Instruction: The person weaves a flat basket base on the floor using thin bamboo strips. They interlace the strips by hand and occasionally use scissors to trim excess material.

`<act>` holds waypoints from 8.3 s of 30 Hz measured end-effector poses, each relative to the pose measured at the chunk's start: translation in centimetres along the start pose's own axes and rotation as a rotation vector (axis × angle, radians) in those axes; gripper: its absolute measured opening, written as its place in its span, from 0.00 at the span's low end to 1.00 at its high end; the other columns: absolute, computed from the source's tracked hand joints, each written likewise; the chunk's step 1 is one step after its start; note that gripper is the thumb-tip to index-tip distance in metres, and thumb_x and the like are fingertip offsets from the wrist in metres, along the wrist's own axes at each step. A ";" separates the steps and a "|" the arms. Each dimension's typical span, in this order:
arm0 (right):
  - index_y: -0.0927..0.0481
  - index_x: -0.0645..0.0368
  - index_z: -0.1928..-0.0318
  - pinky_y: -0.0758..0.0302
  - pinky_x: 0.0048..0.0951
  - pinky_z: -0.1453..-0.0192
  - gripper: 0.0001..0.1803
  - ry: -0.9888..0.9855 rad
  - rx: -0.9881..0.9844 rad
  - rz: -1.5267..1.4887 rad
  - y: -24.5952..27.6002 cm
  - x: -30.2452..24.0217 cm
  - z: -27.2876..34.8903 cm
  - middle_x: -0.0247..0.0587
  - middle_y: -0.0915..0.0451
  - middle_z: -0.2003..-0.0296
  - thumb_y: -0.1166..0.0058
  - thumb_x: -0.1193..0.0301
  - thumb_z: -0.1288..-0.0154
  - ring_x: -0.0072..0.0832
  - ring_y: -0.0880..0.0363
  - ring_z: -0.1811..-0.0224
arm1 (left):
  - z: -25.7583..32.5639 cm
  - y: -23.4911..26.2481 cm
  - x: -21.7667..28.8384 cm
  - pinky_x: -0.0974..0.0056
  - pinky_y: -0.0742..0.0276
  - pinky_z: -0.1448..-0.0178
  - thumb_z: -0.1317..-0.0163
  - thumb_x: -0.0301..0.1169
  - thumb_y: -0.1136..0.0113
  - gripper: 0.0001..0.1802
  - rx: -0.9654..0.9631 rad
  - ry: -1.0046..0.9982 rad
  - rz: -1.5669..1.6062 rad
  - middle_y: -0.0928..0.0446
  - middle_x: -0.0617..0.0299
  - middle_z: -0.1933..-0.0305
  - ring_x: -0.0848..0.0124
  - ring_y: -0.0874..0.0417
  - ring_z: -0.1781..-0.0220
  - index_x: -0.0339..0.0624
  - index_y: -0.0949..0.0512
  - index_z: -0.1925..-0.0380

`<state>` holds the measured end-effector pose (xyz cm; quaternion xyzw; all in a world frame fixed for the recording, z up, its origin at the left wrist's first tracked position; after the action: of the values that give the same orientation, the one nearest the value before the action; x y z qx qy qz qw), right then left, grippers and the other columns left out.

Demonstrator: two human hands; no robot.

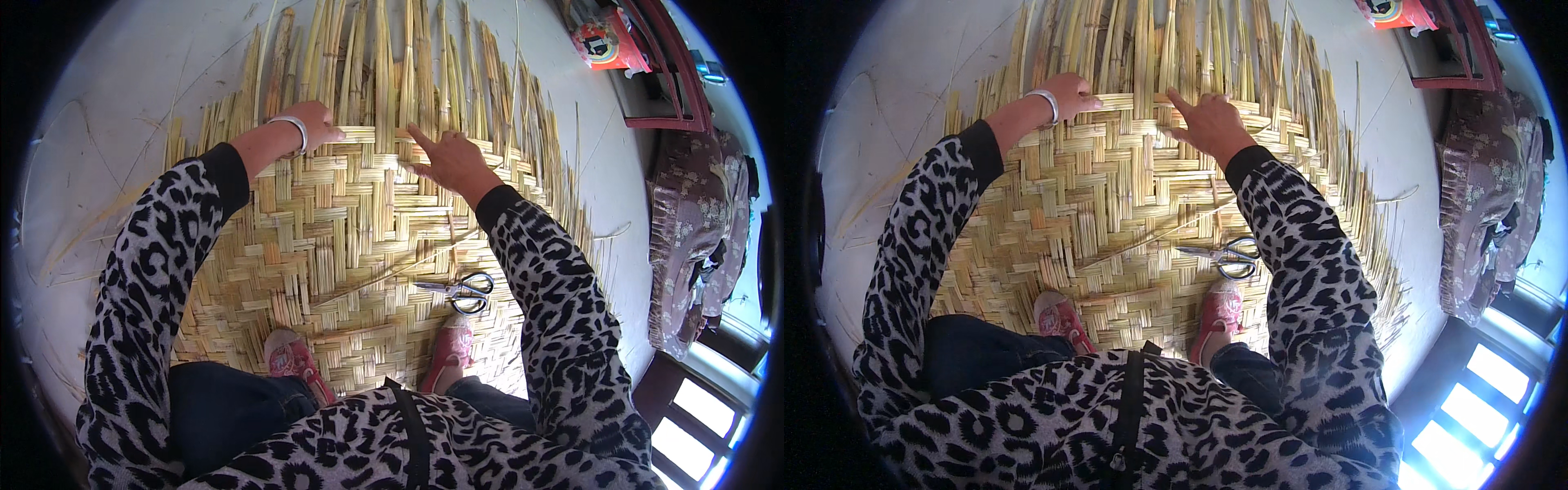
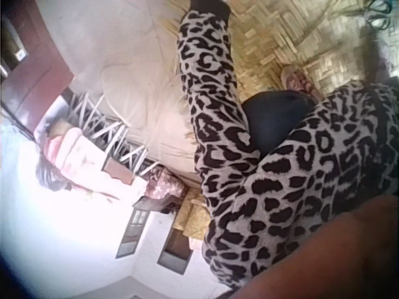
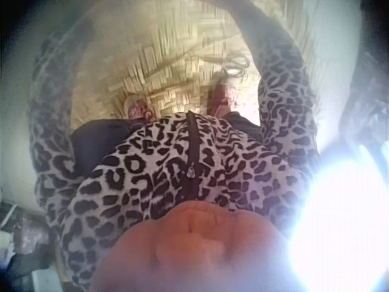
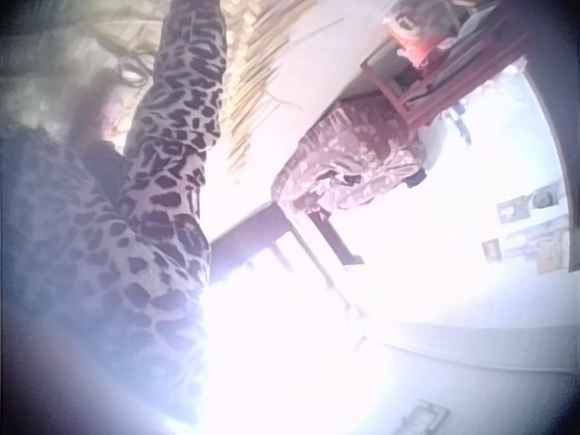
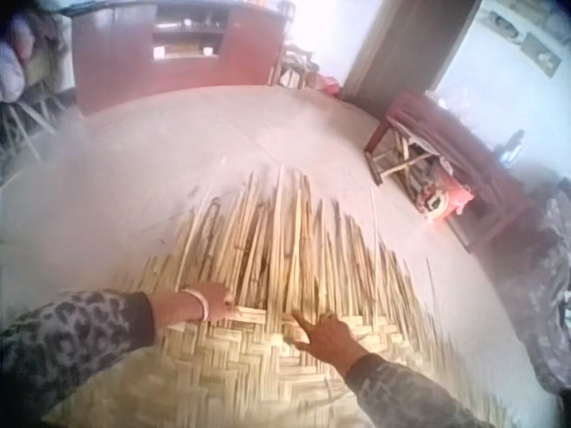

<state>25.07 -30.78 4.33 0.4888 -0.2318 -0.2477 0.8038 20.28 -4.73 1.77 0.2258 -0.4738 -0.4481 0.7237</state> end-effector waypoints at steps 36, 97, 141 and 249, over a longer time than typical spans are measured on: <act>0.30 0.63 0.48 0.28 0.45 0.47 0.24 -0.088 0.020 -0.259 -11.8 -4.0 27.3 0.52 0.30 0.52 0.45 0.76 0.48 0.49 0.29 0.48 | 18.1 8.6 -21.0 0.60 0.23 0.59 0.46 0.42 0.32 0.18 0.040 0.277 0.052 0.16 0.59 0.70 0.67 0.17 0.65 0.38 0.16 0.66; 0.37 0.55 0.68 0.38 0.28 0.92 0.24 0.227 -0.106 -1.653 12.8 -38.6 -1.7 0.34 0.36 0.90 0.53 0.47 0.29 0.25 0.37 0.95 | 28.3 11.4 -18.7 0.66 0.25 0.66 0.43 0.38 0.36 0.12 0.246 0.253 0.345 0.21 0.64 0.77 0.75 0.23 0.74 0.39 0.17 0.70; 0.16 0.52 0.66 0.24 0.39 0.54 0.11 0.240 -0.152 -0.402 6.7 -8.6 -10.1 0.40 0.16 0.65 0.37 0.60 0.42 0.39 0.17 0.62 | 11.1 -1.9 -10.0 0.56 0.30 0.31 0.27 0.38 0.50 0.20 0.137 0.076 1.809 0.25 0.51 0.41 0.60 0.27 0.35 0.33 0.30 0.44; 0.19 0.57 0.56 0.24 0.43 0.50 0.13 0.387 0.328 -0.440 9.1 -17.3 -9.0 0.45 0.20 0.61 0.42 0.64 0.38 0.45 0.21 0.54 | 10.1 5.3 -5.7 0.52 0.22 0.51 0.47 0.34 0.38 0.14 0.072 0.199 -0.165 0.17 0.47 0.59 0.51 0.16 0.55 0.39 0.17 0.62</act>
<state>18.79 -10.29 6.52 0.6881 -0.0003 -0.2773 0.6706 12.75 3.86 7.57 0.3332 -0.3950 -0.4642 0.7194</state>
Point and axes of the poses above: each hand's wrist, its own z-axis away from the middle knuckle, its own y-axis out of the back of the hand, x = y × z, the point moved 4 cm from there along -z, towards the middle knuckle
